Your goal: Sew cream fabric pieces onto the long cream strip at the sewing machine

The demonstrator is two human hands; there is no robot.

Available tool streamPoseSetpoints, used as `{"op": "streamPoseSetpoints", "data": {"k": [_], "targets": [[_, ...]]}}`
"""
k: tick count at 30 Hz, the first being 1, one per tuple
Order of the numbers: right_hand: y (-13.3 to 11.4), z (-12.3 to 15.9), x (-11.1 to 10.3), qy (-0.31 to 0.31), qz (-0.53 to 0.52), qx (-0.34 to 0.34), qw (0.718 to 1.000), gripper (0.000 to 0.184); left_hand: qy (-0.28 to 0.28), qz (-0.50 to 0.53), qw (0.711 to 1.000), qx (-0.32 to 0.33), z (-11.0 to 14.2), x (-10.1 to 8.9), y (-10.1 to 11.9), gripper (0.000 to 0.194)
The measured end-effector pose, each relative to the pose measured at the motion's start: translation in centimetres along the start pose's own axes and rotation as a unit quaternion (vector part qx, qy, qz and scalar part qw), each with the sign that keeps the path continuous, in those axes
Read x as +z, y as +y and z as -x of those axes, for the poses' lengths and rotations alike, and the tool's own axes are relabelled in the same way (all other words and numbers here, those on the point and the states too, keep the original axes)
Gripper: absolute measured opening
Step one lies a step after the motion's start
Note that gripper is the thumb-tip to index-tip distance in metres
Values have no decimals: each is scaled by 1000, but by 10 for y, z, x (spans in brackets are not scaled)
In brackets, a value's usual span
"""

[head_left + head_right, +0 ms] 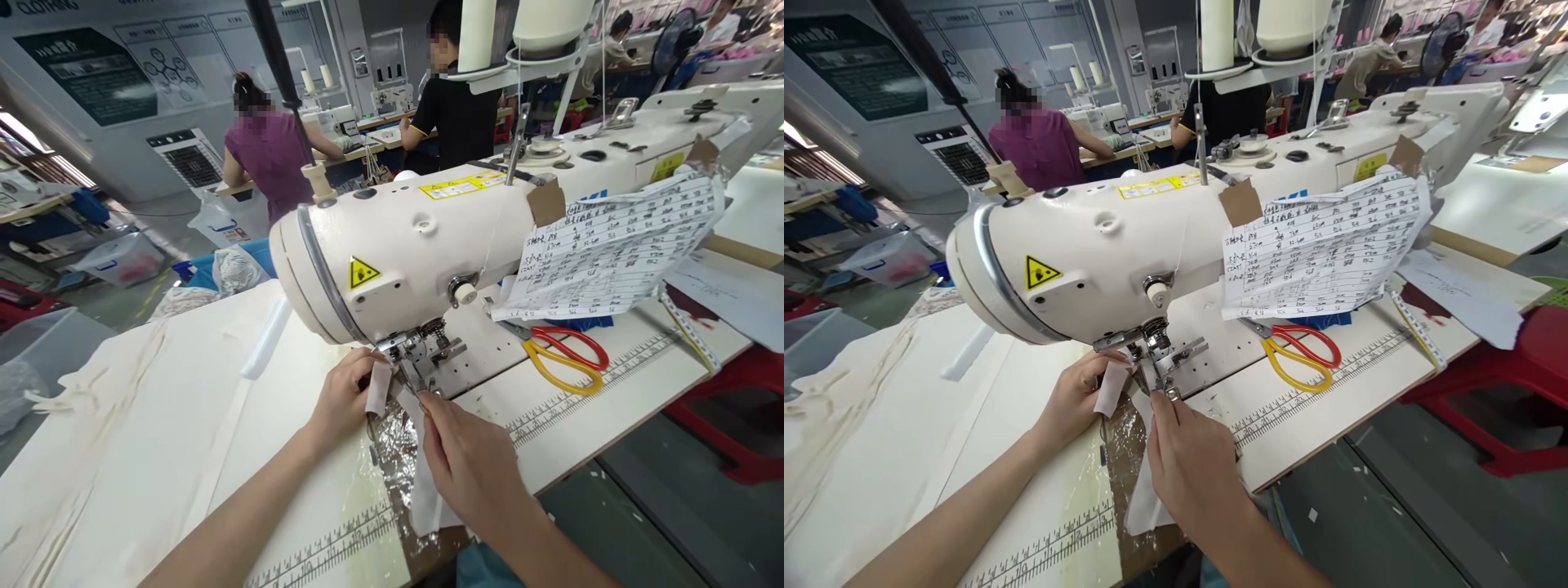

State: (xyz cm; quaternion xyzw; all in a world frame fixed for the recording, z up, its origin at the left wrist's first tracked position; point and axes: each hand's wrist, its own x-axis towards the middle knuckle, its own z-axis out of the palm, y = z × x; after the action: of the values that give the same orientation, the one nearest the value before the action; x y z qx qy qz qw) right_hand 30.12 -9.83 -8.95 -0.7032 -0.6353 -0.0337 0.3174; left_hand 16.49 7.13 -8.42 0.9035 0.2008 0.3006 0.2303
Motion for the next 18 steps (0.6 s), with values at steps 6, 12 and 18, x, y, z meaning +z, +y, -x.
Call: {"op": "streamPoseSetpoints", "data": {"k": [6,12,18], "targets": [[0,-1,0,6,0,-10,1000,31,-3,-15,1000,-2,0,0,1,21],[-1,-4,0,-4,8,-13,1000,30,0,-25,1000,18,0,1,2,16],[0,-1,1,-15,14,-19,1000,32,3,-52,999,14,0,4,0,13]]}}
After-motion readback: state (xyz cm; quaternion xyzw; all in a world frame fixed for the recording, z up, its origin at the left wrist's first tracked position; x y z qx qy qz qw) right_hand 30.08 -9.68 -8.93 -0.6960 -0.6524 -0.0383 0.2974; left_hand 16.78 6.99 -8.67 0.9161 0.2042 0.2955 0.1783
